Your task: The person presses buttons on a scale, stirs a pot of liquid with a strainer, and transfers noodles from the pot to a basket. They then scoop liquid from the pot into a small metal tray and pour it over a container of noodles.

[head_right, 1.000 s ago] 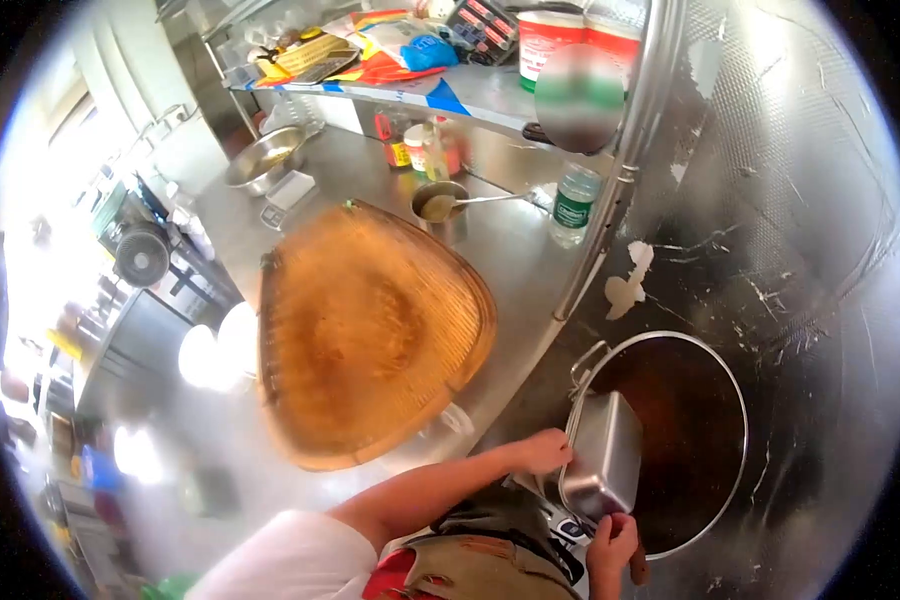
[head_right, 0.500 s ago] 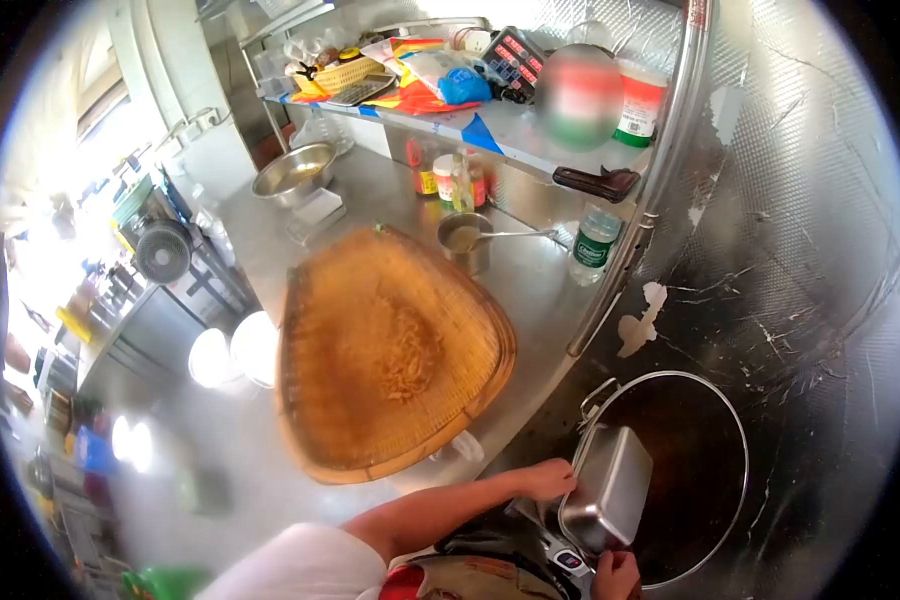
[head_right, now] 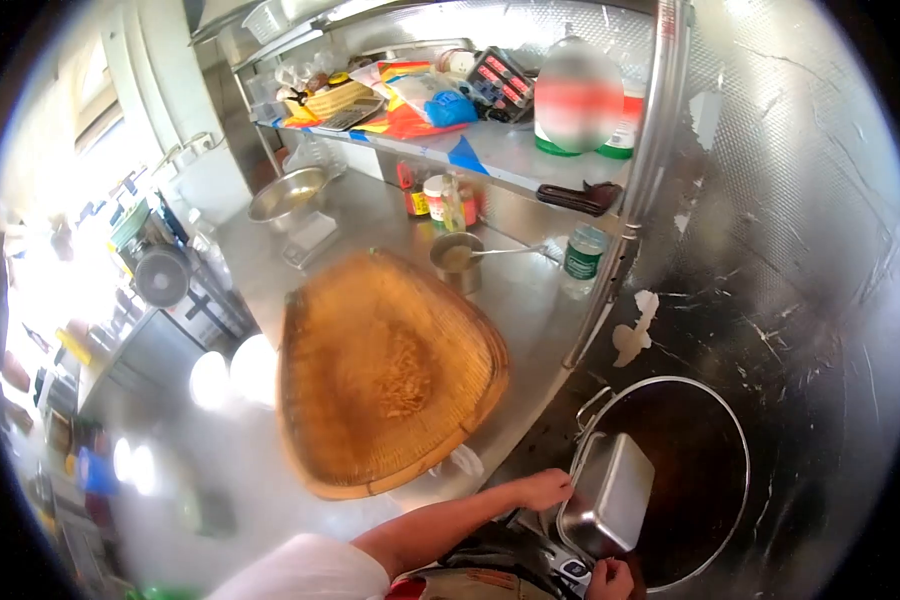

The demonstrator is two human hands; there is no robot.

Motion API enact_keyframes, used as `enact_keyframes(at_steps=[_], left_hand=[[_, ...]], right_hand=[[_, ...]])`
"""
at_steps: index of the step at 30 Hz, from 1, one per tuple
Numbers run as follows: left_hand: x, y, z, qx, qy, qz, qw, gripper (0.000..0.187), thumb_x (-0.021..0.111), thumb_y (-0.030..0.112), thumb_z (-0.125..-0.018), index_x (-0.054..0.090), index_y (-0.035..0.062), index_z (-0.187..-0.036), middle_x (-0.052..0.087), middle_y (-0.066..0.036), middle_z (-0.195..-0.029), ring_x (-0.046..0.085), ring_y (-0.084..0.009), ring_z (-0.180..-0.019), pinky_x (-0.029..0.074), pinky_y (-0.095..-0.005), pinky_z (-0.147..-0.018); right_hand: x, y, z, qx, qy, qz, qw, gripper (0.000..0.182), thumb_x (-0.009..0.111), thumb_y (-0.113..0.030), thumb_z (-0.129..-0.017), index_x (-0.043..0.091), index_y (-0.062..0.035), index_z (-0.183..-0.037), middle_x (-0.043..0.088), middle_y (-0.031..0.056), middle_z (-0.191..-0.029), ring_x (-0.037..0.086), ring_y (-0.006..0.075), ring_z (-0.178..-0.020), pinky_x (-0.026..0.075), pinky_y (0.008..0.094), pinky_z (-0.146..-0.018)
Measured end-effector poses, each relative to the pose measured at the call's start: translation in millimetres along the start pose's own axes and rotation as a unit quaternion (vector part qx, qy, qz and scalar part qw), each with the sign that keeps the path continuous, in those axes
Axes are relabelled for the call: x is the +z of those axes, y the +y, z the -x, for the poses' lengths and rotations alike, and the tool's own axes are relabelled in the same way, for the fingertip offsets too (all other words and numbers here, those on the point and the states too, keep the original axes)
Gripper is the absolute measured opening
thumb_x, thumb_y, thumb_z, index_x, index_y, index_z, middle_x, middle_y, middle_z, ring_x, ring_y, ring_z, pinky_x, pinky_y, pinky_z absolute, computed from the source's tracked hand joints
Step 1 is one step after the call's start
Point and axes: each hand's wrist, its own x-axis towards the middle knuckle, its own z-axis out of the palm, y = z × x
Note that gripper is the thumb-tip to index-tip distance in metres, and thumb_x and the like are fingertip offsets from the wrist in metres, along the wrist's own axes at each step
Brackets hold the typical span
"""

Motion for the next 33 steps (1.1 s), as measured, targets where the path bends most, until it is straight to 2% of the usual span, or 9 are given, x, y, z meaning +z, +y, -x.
enact_keyframes(at_steps=[2, 5, 6, 7, 9, 10, 13, 16, 33], left_hand=[[2.2, -5.1, 1.3, 0.043, 0.006, -0.044, 0.998, 0.033, 0.049, 0.023, -0.083, 0.064, -0.0057, -0.083, 0.062, -0.027, -0.081, 0.063, -0.0325, -0.072, 0.048, -0.0436, -0.068], [-13.6, 1.4, 2.8, 0.13, -0.137, -0.081, 0.979, 0.031, 0.046, 0.02, -0.088, 0.069, 0.0029, -0.1, 0.067, -0.019, -0.095, 0.064, -0.0333, -0.09, 0.049, -0.0403, -0.085], [-13.5, 12.6, 9.8, 0.048, -0.104, -0.057, 0.992, 0.032, 0.046, 0.022, -0.088, 0.069, 0.004, -0.1, 0.067, -0.019, -0.095, 0.063, -0.0345, -0.089, 0.049, -0.0411, -0.084], [-15.7, 12.6, 9.7, 0.077, -0.107, -0.067, 0.989, 0.033, 0.045, 0.023, -0.087, 0.069, 0.0047, -0.101, 0.066, -0.02, -0.097, 0.062, -0.0351, -0.092, 0.049, -0.0424, -0.085], [-23.1, 43.7, 15.9, -0.12, -0.098, -0.028, 0.988, 0.033, 0.044, 0.024, -0.09, 0.067, 0.0044, -0.103, 0.063, -0.021, -0.103, 0.058, -0.0367, -0.099, 0.046, -0.0446, -0.086], [-14.9, 17.4, 13.2, -0.014, -0.054, -0.005, 0.998, 0.027, 0.051, 0.021, -0.09, 0.064, -0.0017, -0.085, 0.058, -0.008, -0.066, 0.055, -0.0153, -0.06, 0.045, -0.0325, -0.055], [-19.7, 32.3, 16.7, -0.041, -0.053, 0.027, 0.997, 0.027, 0.05, 0.02, -0.09, 0.059, -0.0028, -0.079, 0.056, -0.005, -0.065, 0.052, -0.014, -0.06, 0.044, -0.0319, -0.055], [-25.3, 54.9, 19.1, -0.1, -0.057, 0.061, 0.991, 0.026, 0.05, 0.018, -0.09, 0.058, -0.0031, -0.078, 0.054, -0.004, -0.065, 0.051, -0.0127, -0.06, 0.043, -0.0299, -0.054], [-28.4, 77.7, 17.9, -0.167, -0.072, 0.112, 0.977, 0.027, 0.047, 0.017, -0.088, 0.062, -0.0033, -0.079, 0.054, -0.005, -0.063, 0.049, -0.0121, -0.053, 0.039, -0.0286, -0.049]], right_hand=[[17.8, 27.5, 0.4, -0.014, 0.062, -0.051, 0.997, 0.019, 0.066, -0.015, -0.08, 0.061, 0.0032, -0.081, 0.063, 0.0121, -0.072, 0.06, 0.0195, -0.066, 0.049, 0.0325, -0.064], [1.9, -10.4, 6.3, 0.038, 0.024, -0.049, 0.998, 0.018, 0.066, -0.016, -0.081, 0.065, 0.0007, -0.088, 0.066, 0.013, -0.077, 0.064, 0.0201, -0.072, 0.051, 0.0323, -0.07], [5.1, -5.5, 6.4, 0.01, 0.043, -0.012, 0.999, 0.018, 0.066, -0.018, -0.082, 0.065, -0.0009, -0.089, 0.067, 0.0132, -0.079, 0.065, 0.0201, -0.073, 0.051, 0.0329, -0.07], [3.5, -10.5, 7.7, 0.05, 0.032, -0.025, 0.998, 0.019, 0.066, -0.02, -0.082, 0.065, -0.0015, -0.089, 0.067, 0.0137, -0.079, 0.065, 0.0207, -0.073, 0.052, 0.0334, -0.07], [7.4, -11.8, 12.8, 0.041, 0.058, -0.056, 0.996, 0.022, 0.066, -0.023, -0.085, 0.064, -0.0012, -0.088, 0.066, 0.0149, -0.079, 0.065, 0.0237, -0.072, 0.051, 0.0343, -0.068], [8.8, -13.7, 14.4, 0.051, 0.056, -0.081, 0.994, 0.025, 0.064, -0.026, -0.086, 0.063, -0.0009, -0.089, 0.066, 0.0167, -0.08, 0.066, 0.0269, -0.073, 0.051, 0.0356, -0.067], [15.0, -8.4, 18.0, 0.06, 0.058, -0.11, 0.99, 0.019, 0.066, -0.019, -0.086, 0.062, -0.0004, -0.086, 0.065, 0.0095, -0.071, 0.06, 0.0128, -0.063, 0.048, 0.0283, -0.059], [15.9, -8.5, 19.4, 0.038, 0.082, -0.126, 0.988, 0.019, 0.066, -0.018, -0.086, 0.062, -0.0001, -0.085, 0.063, 0.0081, -0.068, 0.058, 0.0107, -0.061, 0.046, 0.0271, -0.056], [8.5, -14.1, 16.7, 0.052, 0.032, -0.138, 0.989, 0.022, 0.064, -0.022, -0.086, 0.062, -0.0006, -0.087, 0.065, 0.016, -0.079, 0.064, 0.0251, -0.069, 0.05, 0.0341, -0.063]])
